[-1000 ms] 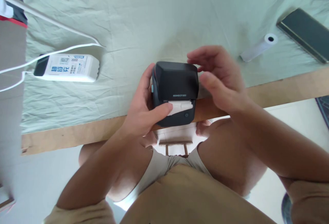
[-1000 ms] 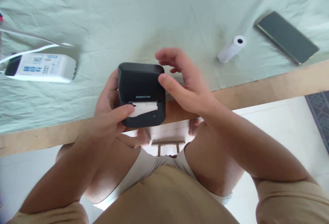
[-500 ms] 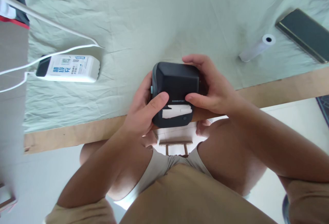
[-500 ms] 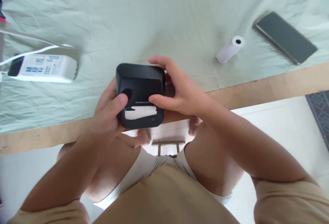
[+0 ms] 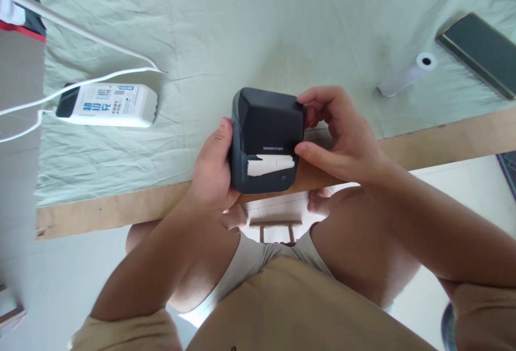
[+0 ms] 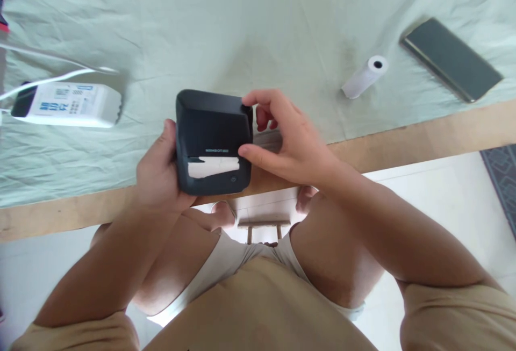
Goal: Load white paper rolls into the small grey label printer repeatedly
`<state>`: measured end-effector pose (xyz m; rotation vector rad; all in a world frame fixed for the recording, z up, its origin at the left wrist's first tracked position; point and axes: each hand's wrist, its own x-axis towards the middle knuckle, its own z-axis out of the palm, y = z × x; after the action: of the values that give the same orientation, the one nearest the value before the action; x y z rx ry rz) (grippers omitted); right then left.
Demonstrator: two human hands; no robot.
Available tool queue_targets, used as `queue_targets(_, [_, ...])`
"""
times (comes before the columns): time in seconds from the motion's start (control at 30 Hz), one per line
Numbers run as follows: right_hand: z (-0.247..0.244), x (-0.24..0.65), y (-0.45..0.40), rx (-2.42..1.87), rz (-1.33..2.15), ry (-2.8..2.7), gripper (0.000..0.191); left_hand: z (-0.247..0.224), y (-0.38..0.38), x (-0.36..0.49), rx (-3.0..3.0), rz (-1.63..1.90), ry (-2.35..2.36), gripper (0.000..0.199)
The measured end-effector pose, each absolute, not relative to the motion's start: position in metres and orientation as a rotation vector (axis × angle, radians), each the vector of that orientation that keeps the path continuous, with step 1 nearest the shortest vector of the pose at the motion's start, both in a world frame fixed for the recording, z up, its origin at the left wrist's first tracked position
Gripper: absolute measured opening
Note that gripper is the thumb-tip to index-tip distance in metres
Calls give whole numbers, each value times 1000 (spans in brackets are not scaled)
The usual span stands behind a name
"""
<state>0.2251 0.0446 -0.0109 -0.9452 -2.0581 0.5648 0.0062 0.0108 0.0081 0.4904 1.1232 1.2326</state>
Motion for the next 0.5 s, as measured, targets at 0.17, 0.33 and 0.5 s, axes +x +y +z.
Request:
queue_targets(0.17, [5, 228, 41, -956, 566, -2134, 57, 8, 11, 8, 453, 1297, 1100, 38])
queue_targets(0.33, [18, 218, 35, -808, 199, -2035, 19, 14, 12, 9, 490, 1200, 1102, 42])
queue_targets(0.5, [24, 205, 26, -1087, 333, -1654, 10, 21, 10, 10, 599, 1137, 1005, 66])
